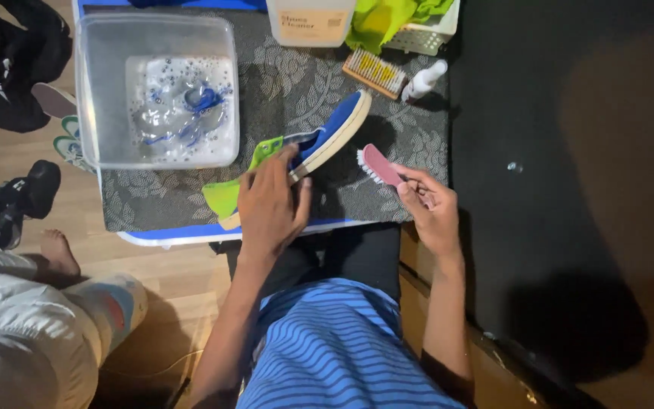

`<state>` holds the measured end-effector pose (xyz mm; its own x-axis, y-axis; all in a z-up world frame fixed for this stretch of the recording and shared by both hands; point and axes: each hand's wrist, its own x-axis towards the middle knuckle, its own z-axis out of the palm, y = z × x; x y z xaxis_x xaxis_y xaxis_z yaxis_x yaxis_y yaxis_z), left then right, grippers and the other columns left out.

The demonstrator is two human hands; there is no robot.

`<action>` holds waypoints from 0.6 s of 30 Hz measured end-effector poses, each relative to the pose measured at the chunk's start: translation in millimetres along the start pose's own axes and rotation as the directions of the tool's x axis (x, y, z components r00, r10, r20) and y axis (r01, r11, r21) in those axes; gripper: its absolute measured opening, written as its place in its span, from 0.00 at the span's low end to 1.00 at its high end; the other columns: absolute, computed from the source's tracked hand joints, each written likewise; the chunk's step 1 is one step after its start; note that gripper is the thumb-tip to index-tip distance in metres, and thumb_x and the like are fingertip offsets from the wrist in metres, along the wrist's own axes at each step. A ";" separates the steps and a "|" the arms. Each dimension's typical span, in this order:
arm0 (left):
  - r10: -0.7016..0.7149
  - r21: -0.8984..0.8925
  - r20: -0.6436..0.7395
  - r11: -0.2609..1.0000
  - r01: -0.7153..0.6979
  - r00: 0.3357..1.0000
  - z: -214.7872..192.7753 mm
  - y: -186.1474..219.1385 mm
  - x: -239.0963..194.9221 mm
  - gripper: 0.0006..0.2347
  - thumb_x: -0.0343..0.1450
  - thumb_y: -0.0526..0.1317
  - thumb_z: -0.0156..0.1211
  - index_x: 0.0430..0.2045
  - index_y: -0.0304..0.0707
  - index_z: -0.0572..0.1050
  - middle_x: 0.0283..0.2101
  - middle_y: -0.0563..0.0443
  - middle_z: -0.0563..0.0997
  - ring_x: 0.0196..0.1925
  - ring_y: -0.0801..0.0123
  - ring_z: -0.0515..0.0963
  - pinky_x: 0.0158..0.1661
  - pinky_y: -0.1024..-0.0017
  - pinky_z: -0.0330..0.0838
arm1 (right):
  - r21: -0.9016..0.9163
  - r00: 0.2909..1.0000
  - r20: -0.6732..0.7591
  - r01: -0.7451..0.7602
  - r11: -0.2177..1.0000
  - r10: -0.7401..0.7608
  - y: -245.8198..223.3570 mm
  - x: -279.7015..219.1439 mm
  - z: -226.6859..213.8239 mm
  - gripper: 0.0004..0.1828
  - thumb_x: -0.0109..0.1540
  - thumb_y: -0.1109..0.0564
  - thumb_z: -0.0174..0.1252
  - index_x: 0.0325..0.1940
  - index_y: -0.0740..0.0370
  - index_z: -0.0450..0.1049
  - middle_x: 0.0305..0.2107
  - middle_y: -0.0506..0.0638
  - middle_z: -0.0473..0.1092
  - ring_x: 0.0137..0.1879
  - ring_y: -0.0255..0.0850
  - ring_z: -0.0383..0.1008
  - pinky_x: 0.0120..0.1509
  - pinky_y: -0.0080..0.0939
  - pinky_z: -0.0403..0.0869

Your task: The person cleans a blue sneaker by scrubbing the white sole with a pink brush dipped in soapy water. They then wipe the shoe with a green cloth and continue scrubbing the sole and sides with the brush.

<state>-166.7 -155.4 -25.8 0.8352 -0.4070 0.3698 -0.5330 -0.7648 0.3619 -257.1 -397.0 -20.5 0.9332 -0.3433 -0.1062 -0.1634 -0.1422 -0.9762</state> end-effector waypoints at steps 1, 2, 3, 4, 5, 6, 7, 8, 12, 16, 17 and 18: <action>-0.004 -0.002 0.001 1.000 0.004 1.000 0.2 1.3 7.0 0.18 0.73 0.45 0.56 0.57 0.39 0.70 0.51 0.46 0.80 0.51 0.58 0.81 0.50 0.61 0.71 | -0.003 1.000 0.002 -0.002 1.000 0.002 -1.4 7.1 -3.4 0.17 0.67 0.55 0.60 0.58 0.63 0.78 0.23 0.48 0.65 0.31 0.29 0.60 0.38 0.29 0.63; 0.013 0.007 0.056 1.000 -0.013 0.998 0.2 2.2 13.9 0.24 0.72 0.46 0.61 0.63 0.40 0.67 0.50 0.43 0.82 0.50 0.53 0.83 0.48 0.57 0.74 | -0.025 1.000 -0.005 0.023 0.999 -0.023 -2.7 14.2 -6.2 0.17 0.67 0.54 0.61 0.58 0.63 0.78 0.22 0.49 0.65 0.29 0.29 0.59 0.37 0.31 0.63; 0.025 0.018 0.114 0.999 -0.027 0.993 -0.3 2.5 19.0 0.31 0.71 0.48 0.66 0.69 0.41 0.63 0.49 0.39 0.84 0.49 0.48 0.85 0.47 0.54 0.77 | -0.047 0.999 -0.008 0.047 0.998 -0.047 -3.6 20.7 -8.1 0.18 0.67 0.52 0.61 0.59 0.63 0.78 0.21 0.50 0.65 0.28 0.30 0.57 0.36 0.32 0.63; 0.017 0.018 0.116 1.000 -0.020 0.993 4.8 -2.2 17.6 0.31 0.71 0.48 0.66 0.69 0.41 0.63 0.49 0.39 0.84 0.49 0.48 0.85 0.47 0.54 0.77 | -0.049 0.999 -0.001 0.043 0.998 -0.043 -7.7 23.4 -8.0 0.18 0.67 0.52 0.61 0.59 0.63 0.78 0.21 0.50 0.65 0.28 0.30 0.57 0.36 0.32 0.63; 0.037 0.046 0.159 0.998 -0.045 0.987 10.3 -7.6 17.5 0.25 0.69 0.42 0.66 0.64 0.48 0.69 0.45 0.46 0.85 0.44 0.53 0.86 0.43 0.57 0.78 | -0.072 0.998 -0.001 0.059 0.996 -0.059 -11.5 28.1 -7.5 0.18 0.67 0.53 0.61 0.59 0.64 0.78 0.20 0.50 0.64 0.27 0.30 0.56 0.36 0.33 0.62; 0.055 0.073 0.202 0.995 -0.072 0.978 16.2 -12.7 17.3 0.22 0.68 0.36 0.66 0.58 0.54 0.74 0.42 0.53 0.86 0.39 0.57 0.87 0.39 0.61 0.79 | -0.096 0.997 -0.001 0.075 0.993 -0.075 -15.0 32.8 -7.4 0.18 0.67 0.54 0.61 0.59 0.64 0.78 0.19 0.50 0.64 0.26 0.31 0.55 0.35 0.34 0.61; 0.049 0.073 0.209 0.995 -0.065 0.977 5.8 -14.0 21.1 0.22 0.68 0.36 0.66 0.58 0.54 0.74 0.42 0.53 0.86 0.39 0.57 0.87 0.39 0.61 0.79 | -0.096 0.998 0.004 0.067 0.993 -0.067 -13.1 35.2 -6.1 0.18 0.67 0.54 0.61 0.59 0.64 0.78 0.19 0.50 0.64 0.26 0.31 0.55 0.35 0.34 0.61; 0.051 0.013 0.310 0.998 -0.058 0.949 -4.0 -15.3 25.4 0.22 0.68 0.34 0.63 0.58 0.58 0.74 0.42 0.54 0.86 0.41 0.56 0.87 0.41 0.59 0.79 | -0.098 0.997 -0.005 0.081 0.992 -0.082 -10.9 37.9 -5.2 0.17 0.67 0.55 0.61 0.58 0.63 0.78 0.18 0.49 0.63 0.26 0.29 0.55 0.34 0.32 0.60; 0.093 -0.094 0.472 0.994 -0.055 0.877 -12.9 -23.6 32.9 0.23 0.68 0.34 0.59 0.58 0.64 0.73 0.43 0.60 0.84 0.42 0.55 0.85 0.43 0.55 0.79 | -0.122 0.994 -0.060 0.083 0.989 -0.091 -11.6 38.4 4.6 0.16 0.68 0.57 0.59 0.59 0.62 0.78 0.16 0.47 0.61 0.24 0.29 0.52 0.32 0.30 0.57; 0.092 -0.098 0.466 0.994 -0.052 0.880 -12.1 -25.6 34.1 0.22 0.68 0.34 0.63 0.56 0.62 0.74 0.41 0.61 0.84 0.43 0.58 0.85 0.43 0.57 0.80 | -0.211 0.973 -0.047 0.212 0.954 -0.226 -24.2 25.7 15.4 0.09 0.66 0.58 0.63 0.47 0.64 0.82 0.16 0.55 0.70 0.18 0.32 0.56 0.27 0.31 0.60; 0.084 -0.097 0.465 0.994 -0.043 0.882 -12.3 -25.4 35.2 0.21 0.69 0.35 0.61 0.56 0.63 0.74 0.41 0.62 0.84 0.44 0.58 0.85 0.44 0.58 0.80 | -0.256 0.960 -0.033 0.260 0.931 -0.277 -21.8 23.3 16.5 0.10 0.62 0.62 0.66 0.47 0.63 0.82 0.17 0.54 0.72 0.17 0.31 0.56 0.25 0.32 0.58; 0.075 -0.096 0.463 0.995 -0.035 0.883 -12.7 -24.8 36.3 0.19 0.70 0.37 0.60 0.56 0.63 0.75 0.41 0.63 0.84 0.44 0.59 0.85 0.44 0.58 0.80 | -0.299 0.945 -0.015 0.308 0.903 -0.327 -19.4 20.6 17.4 0.13 0.59 0.65 0.68 0.47 0.62 0.83 0.17 0.53 0.74 0.16 0.30 0.56 0.23 0.34 0.56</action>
<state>-124.9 -144.8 -10.6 0.7602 -0.6484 -0.0422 -0.5722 -0.6988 0.4294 -229.2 -385.1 -7.0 0.9304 -0.2920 0.2217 0.0438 -0.5118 -0.8580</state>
